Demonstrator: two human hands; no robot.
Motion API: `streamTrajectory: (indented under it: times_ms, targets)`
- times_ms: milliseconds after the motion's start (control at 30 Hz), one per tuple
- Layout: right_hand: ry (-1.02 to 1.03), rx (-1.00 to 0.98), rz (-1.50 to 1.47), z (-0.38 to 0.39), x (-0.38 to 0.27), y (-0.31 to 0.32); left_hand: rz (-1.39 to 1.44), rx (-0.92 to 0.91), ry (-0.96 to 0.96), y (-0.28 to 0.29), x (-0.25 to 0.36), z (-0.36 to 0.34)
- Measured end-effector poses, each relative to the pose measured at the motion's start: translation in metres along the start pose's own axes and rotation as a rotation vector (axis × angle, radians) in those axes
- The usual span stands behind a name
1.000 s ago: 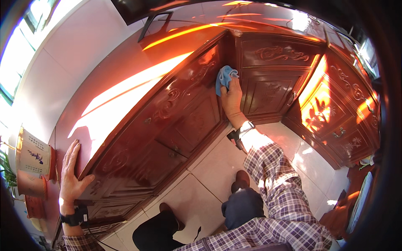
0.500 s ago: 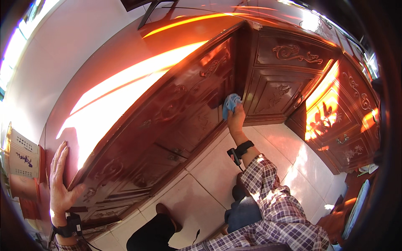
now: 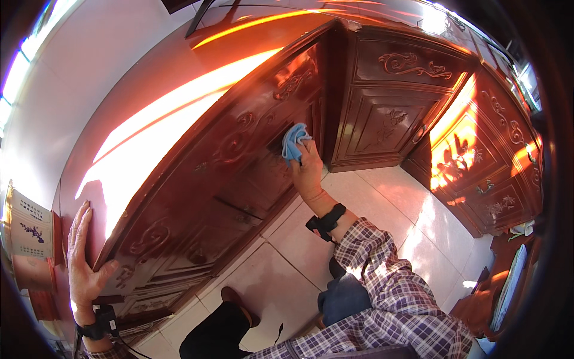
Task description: The person kneels on the floor and wipes the front and top surfaces of a wooden cabinet using a blue cloth. The person moves along the length of the cabinet, cleaning the doors and the top surface.
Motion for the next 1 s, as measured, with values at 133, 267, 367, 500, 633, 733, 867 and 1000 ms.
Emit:
streamTrajectory:
  times_ms: [133, 267, 367, 500, 633, 733, 867, 1000]
  targets:
    - [0.016, 0.050, 0.030, -0.006, 0.016, 0.018, -0.025, 0.000, 0.040, 0.000, -0.004, 0.003]
    - [0.010, 0.123, -0.019, -0.027, 0.035, 0.019, -0.032, 0.002, 0.060, 0.000, -0.006, 0.001]
    - [-0.009, 0.171, 0.007, -0.023, 0.058, 0.006, -0.027, -0.006, 0.061, 0.001, -0.007, 0.002]
    - [-0.188, 0.067, 0.051, 0.015, 0.135, -0.014, 0.002, -0.010, 0.080, -0.002, -0.013, 0.004]
    - [-0.518, -0.011, 0.146, 0.070, 0.230, -0.045, -0.040, -0.020, 0.087, -0.003, -0.017, 0.004]
    - [-0.825, -0.223, 0.253, 0.099, 0.300, -0.064, -0.033, -0.026, 0.085, -0.003, -0.020, 0.005]
    - [-0.933, -0.127, 0.190, 0.110, 0.333, -0.066, 0.012, -0.021, 0.107, -0.001, -0.028, 0.010]
    - [-1.100, -0.075, -0.130, 0.137, 0.332, -0.084, 0.001, -0.062, 0.224, -0.003, -0.037, 0.020]
Point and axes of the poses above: each hand's wrist, its own z-axis away from the middle knuckle, its own y-axis out of the back of the hand, x = y × z, the point moved 10 cm from there along -z, towards the middle knuckle, and after that the axes turned 7 degrees about -y, right-handed, at the moved point
